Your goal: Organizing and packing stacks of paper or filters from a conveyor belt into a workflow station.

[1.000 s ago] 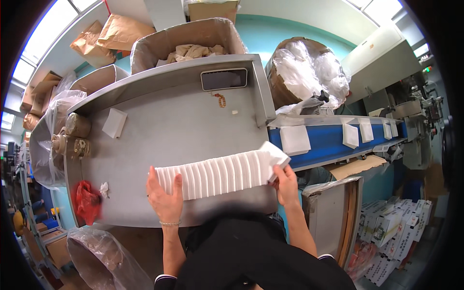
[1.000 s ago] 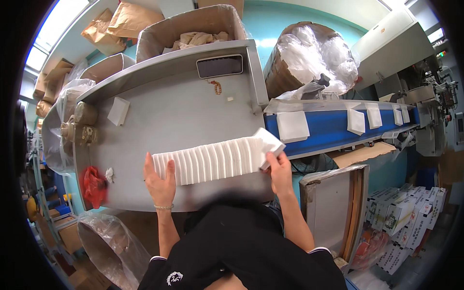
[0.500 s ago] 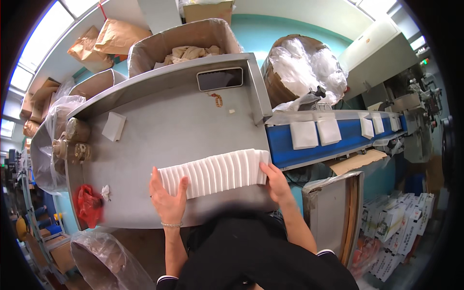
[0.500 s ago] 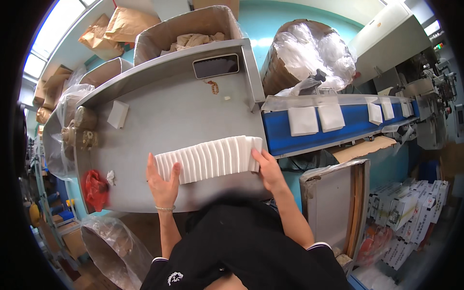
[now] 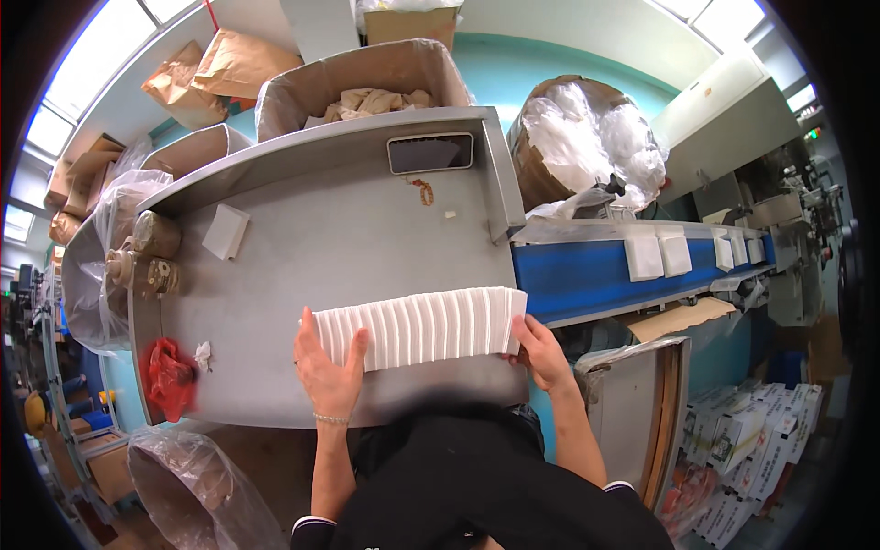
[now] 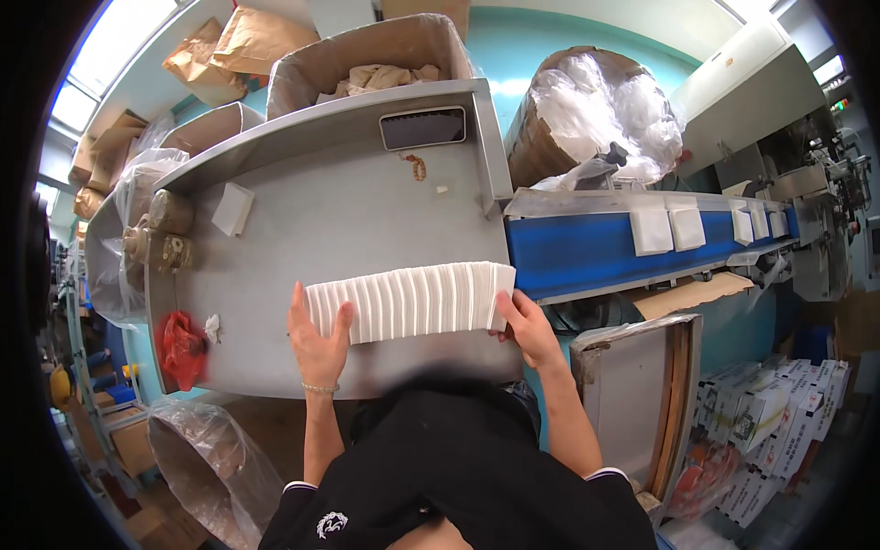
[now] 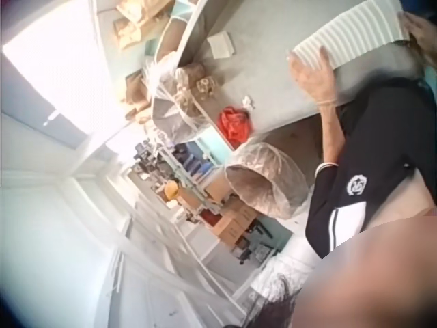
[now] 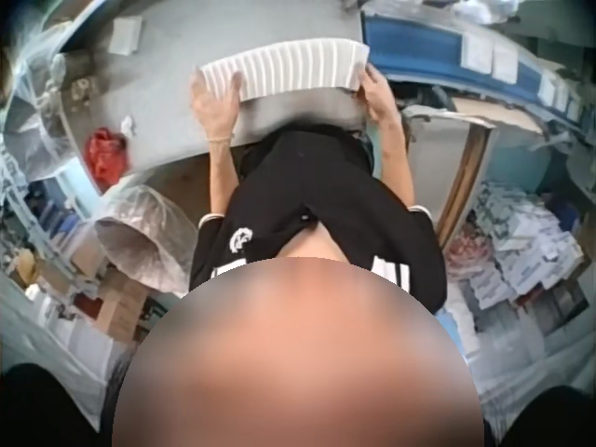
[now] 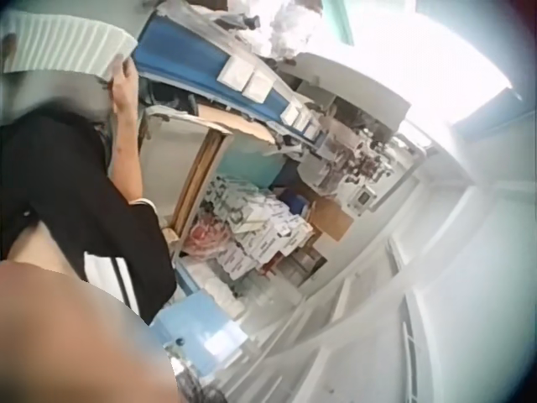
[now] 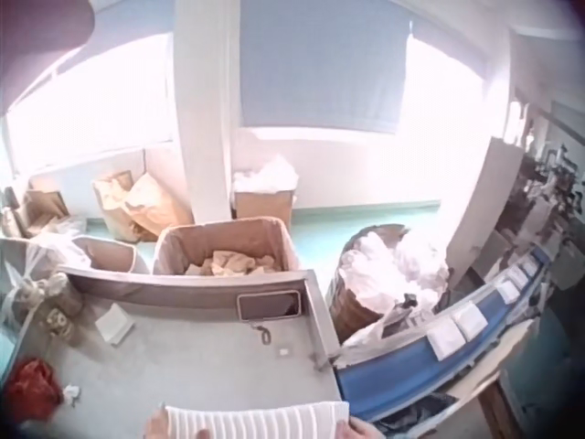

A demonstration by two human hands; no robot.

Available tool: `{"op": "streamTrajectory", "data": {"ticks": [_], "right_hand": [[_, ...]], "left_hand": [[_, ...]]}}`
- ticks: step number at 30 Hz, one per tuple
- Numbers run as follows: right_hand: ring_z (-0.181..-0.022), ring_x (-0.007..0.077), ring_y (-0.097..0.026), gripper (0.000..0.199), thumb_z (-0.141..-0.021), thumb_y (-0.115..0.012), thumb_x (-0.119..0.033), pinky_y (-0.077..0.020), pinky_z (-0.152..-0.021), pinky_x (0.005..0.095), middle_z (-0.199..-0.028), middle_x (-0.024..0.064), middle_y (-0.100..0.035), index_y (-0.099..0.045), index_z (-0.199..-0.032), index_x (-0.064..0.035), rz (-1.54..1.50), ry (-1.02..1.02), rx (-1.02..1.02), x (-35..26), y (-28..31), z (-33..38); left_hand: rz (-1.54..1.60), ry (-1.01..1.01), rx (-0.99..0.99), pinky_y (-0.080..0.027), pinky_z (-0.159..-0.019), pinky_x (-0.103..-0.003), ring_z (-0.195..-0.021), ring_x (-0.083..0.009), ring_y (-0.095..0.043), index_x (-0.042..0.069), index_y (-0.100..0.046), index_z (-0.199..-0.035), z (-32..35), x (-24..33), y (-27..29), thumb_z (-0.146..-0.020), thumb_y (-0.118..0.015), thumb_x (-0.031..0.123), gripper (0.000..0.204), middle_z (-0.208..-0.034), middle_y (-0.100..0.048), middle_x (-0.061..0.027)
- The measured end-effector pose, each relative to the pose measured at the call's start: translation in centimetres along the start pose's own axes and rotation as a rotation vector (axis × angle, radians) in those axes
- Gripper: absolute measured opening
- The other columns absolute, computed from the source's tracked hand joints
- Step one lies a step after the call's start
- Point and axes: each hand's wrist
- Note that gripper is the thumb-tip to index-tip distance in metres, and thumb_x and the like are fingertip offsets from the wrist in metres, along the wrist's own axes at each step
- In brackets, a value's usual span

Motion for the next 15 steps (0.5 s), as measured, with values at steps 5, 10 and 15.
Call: {"op": "streamTrajectory", "data": {"ticks": [5, 10, 15], "right_hand": [[-0.083, 0.0121, -0.06, 0.033, -0.099, -0.054, -0.031, -0.0464, -0.068, 0.0255, -0.097, 0.0033, -0.064, -0.056, -0.12, -0.0057, 0.15, 0.19, 0.111, 1.1, -1.0, -1.3], [-0.073, 0.0137, -0.059, 0.029, -0.096, -0.059, -0.025, -0.0445, -0.063, 0.0253, -0.093, 0.0043, -0.065, -0.059, -0.117, -0.0053, -0.279, -0.094, -0.008, 0.7, -0.3, 0.4], [-0.078, 0.0133, -0.06, 0.032, -0.095, -0.059, -0.021, -0.0466, -0.066, 0.0264, -0.098, 0.0043, -0.065, -0.056, -0.122, -0.0036, -0.138, 0.014, 0.0, 2.2, 1.4, -0.7]], "left_hand": [[0.083, 0.002, 0.009, -0.037, -0.102, -0.048, -0.122, -0.0402, -0.046, -0.003, -0.037, -0.139, -0.3, 0.0, -0.3, -0.082, -0.073, 0.046, 0.083, -0.13, -0.05, -0.024], [0.043, -0.009, 0.011, -0.039, -0.1, -0.048, -0.121, -0.0404, -0.048, -0.003, -0.037, -0.139, -0.1, 0.0, -0.2, -0.082, -0.073, 0.045, 0.083, -0.129, -0.051, -0.0244], [0.062, -0.031, 0.003, -0.039, -0.1, -0.048, -0.121, -0.0402, -0.048, -0.003, -0.037, -0.139, -0.2, 0.3, -0.3, -0.081, -0.074, 0.044, 0.083, -0.128, -0.052, -0.0248]]}}
Point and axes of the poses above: each hand's wrist, its own z-axis away from the middle knuckle, its own y-axis out of the back of the hand, x = y × z
